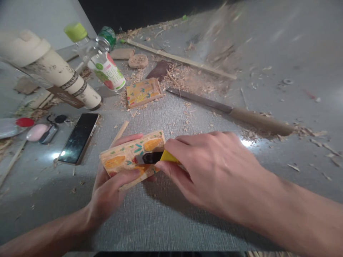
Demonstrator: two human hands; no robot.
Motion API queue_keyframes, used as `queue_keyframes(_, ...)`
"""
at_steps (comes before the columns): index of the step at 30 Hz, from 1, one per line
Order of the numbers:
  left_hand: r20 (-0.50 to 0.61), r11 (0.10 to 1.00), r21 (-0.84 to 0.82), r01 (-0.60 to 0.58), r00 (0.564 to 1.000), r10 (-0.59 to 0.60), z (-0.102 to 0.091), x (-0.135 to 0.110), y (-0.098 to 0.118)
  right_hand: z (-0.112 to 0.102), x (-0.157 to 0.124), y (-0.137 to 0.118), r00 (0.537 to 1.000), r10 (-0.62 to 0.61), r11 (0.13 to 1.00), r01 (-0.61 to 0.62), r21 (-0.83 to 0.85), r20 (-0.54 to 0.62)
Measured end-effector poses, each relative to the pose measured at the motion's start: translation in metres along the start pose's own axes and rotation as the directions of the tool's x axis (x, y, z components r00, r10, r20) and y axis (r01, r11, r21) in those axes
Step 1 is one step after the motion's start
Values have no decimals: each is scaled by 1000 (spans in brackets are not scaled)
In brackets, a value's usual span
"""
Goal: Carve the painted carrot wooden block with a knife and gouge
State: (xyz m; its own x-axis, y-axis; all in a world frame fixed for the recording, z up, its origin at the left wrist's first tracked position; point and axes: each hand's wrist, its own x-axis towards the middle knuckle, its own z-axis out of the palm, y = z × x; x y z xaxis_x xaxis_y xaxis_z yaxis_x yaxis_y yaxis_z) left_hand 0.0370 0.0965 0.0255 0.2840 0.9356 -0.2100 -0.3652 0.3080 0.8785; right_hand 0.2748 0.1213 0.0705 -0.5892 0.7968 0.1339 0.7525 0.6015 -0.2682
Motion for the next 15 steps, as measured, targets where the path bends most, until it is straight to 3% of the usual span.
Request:
queue_keyframes(9,-19,996,-10,83,996,-84,1,-1,3,5,1,-2,999,14,997,-18,-81,-46)
queue_keyframes(15,-19,993,-44,112,993,-113,0,-3,3,14,1,3,980,-92,987,66,-147,-176)
